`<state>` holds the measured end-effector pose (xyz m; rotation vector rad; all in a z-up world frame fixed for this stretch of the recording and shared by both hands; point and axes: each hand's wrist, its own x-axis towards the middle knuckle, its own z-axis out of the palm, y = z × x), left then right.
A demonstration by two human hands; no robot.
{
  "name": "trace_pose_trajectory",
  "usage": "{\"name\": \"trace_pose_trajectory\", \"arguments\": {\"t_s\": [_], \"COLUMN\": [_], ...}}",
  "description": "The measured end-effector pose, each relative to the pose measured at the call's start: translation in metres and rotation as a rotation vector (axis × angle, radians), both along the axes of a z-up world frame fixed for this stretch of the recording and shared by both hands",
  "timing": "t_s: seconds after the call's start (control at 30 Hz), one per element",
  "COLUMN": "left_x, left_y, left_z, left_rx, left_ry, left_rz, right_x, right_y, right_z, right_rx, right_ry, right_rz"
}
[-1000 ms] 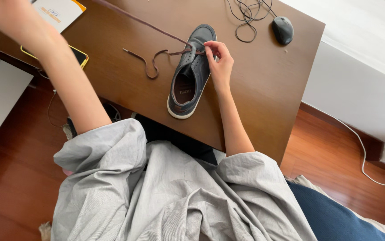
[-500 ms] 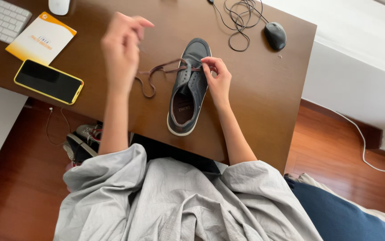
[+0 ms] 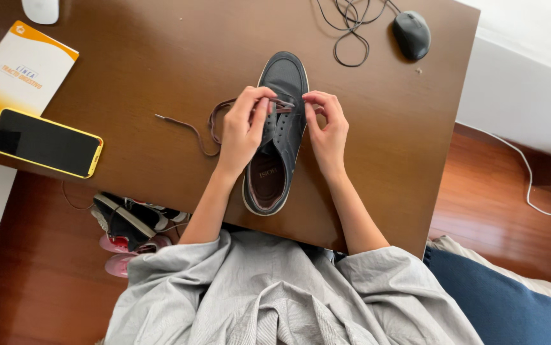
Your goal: The person removes the laces from a dark shoe and then re-laces it by threading the laces through the eyelets and tying them. The task is performed on a wooden desk with a phone, keyboard, and mouse nearby.
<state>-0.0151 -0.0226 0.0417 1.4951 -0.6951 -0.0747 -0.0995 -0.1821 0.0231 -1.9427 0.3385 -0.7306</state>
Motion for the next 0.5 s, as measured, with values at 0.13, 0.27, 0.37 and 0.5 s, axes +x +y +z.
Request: {"name": "trace_pose_trajectory", "arguments": {"t_s": [0.13, 0.27, 0.37, 0.5], "left_x": [0.000, 0.005, 0.003, 0.001], "left_y": [0.012, 0.019, 0.017, 0.017], "left_z": [0.000, 0.006, 0.006, 0.005], "left_rx": [-0.034, 0.028, -0.066, 0.019], "left_ry": [0.074, 0.127, 0.121, 0.063], "left_rz": [0.151, 0.211, 0.104, 0.096], "right_x": [-0.003, -0.003, -0.004, -0.004], "right_y": [0.010, 0.016, 0.016, 0.015], "right_z": [0.004, 0.008, 0.009, 0.010], "right_rx": [-0.099, -0.226, -0.202, -0.151], "right_ry": [0.013, 0.027, 0.037, 0.048], "right_rz": [0.043, 0.058, 0.072, 0.070]}}
